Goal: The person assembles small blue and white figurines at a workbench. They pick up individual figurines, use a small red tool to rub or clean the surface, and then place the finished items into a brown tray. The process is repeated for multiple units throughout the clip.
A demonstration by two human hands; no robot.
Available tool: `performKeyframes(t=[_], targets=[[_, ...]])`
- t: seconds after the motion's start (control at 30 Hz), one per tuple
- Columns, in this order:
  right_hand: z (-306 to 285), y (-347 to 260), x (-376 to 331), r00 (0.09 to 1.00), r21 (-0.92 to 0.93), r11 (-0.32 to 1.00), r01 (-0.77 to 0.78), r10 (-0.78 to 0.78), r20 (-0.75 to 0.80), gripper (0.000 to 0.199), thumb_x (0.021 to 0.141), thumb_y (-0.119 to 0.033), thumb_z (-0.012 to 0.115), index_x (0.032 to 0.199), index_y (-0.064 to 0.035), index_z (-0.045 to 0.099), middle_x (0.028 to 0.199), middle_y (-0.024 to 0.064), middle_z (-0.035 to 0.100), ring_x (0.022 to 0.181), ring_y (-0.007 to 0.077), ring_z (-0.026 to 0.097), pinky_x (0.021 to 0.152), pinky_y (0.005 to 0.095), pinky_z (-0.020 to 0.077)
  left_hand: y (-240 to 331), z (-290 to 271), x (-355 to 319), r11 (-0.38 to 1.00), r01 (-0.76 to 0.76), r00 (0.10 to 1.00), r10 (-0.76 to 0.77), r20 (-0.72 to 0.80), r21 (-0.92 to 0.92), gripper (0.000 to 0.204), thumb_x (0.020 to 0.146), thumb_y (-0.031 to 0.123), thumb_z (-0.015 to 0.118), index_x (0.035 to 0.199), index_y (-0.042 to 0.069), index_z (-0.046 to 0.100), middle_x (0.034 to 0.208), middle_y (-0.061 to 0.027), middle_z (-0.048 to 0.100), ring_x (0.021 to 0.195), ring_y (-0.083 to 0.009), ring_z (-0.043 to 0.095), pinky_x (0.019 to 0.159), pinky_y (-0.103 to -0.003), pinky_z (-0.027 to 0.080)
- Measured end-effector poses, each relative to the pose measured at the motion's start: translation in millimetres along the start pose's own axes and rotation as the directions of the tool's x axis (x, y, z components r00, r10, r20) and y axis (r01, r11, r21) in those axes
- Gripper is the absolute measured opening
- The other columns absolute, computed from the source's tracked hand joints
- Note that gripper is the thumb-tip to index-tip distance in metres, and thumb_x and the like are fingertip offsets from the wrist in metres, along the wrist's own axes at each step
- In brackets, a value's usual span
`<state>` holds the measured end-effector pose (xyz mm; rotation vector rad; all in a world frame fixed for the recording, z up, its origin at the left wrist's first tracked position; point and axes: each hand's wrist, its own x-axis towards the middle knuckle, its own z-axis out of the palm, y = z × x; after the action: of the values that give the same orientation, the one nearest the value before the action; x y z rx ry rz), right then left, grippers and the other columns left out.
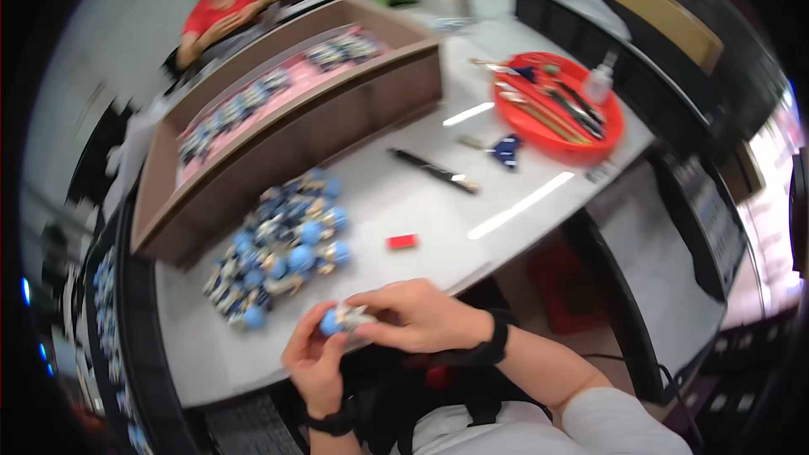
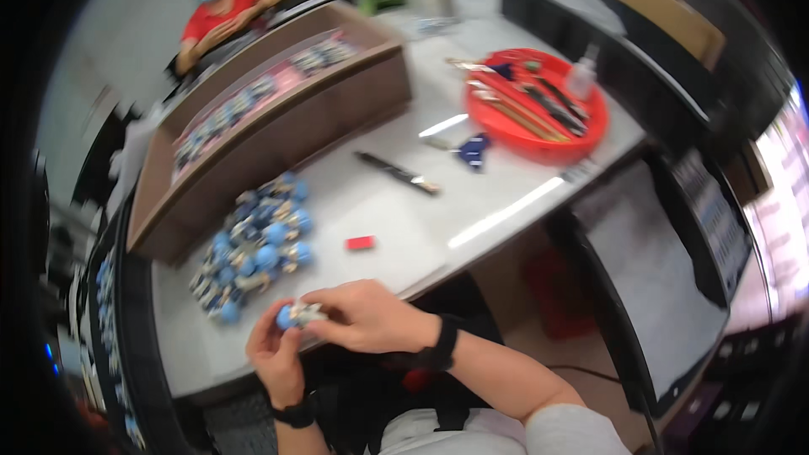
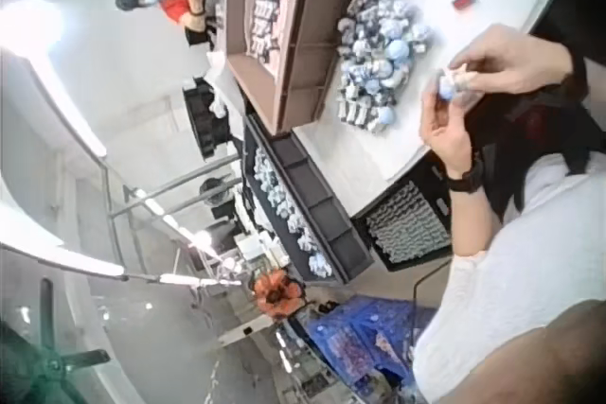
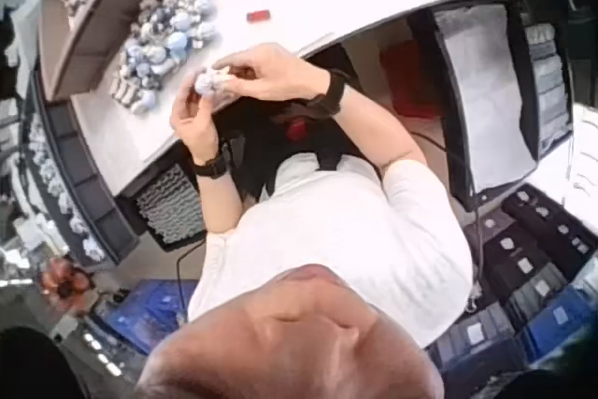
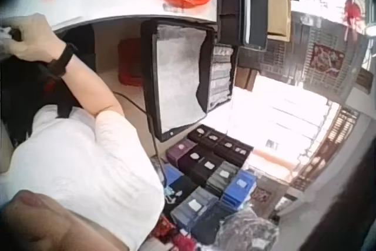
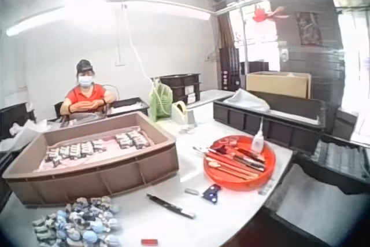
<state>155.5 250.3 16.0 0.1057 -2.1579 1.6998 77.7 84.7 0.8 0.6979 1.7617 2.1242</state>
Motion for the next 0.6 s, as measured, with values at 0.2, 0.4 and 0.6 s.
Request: performKeyframes(t=[0.2,0.4,0.6], targets=[[-49,-9,-25,0.996,0.079,0.993,-0.089,0.088,0.016,0.029,0.082,-0.016,0.061,0.106,-0.0004,0.059,0.074,0.0124,0.061,0.06,0.0186,0.057,0.056,0.0282,0.0451,10,6,-4,0.998,-0.048,0.999,0.049,0.007,-0.035,0.032,0.083,0.006,0.06,0.113,-0.005,0.052,0.111,-0.0155,0.055,0.084,-0.0166,0.057,0.071,-0.026,0.048],[-197,-29,-114,0.783,-0.021,0.985,-0.174,0.126,-0.609,0.03,0.082,-0.005,0.059,0.112,-0.0003,0.057,0.092,0.0041,0.063,0.081,0.0064,0.057,0.071,0.021,0.0473,0,-7,-5,0.982,-0.033,0.998,0.021,0.066,0.186,0.034,0.086,0.006,0.057,0.117,-0.005,0.048,0.112,-0.0168,0.055,0.086,-0.0165,0.057,0.073,-0.026,0.048],[-310,24,-207,0.41,-0.11,0.583,-0.805,0.413,-0.813,0.033,0.077,-0.022,0.064,0.099,0.0028,0.063,0.08,0.0092,0.066,0.072,0.0155,0.062,0.066,0.0259,0.048,7,7,-2,0.956,-0.009,0.998,-0.011,0.065,0.293,0.026,0.085,0.002,0.055,0.11,-0.005,0.054,0.103,-0.0136,0.06,0.08,-0.0145,0.058,0.071,-0.024,0.048]])
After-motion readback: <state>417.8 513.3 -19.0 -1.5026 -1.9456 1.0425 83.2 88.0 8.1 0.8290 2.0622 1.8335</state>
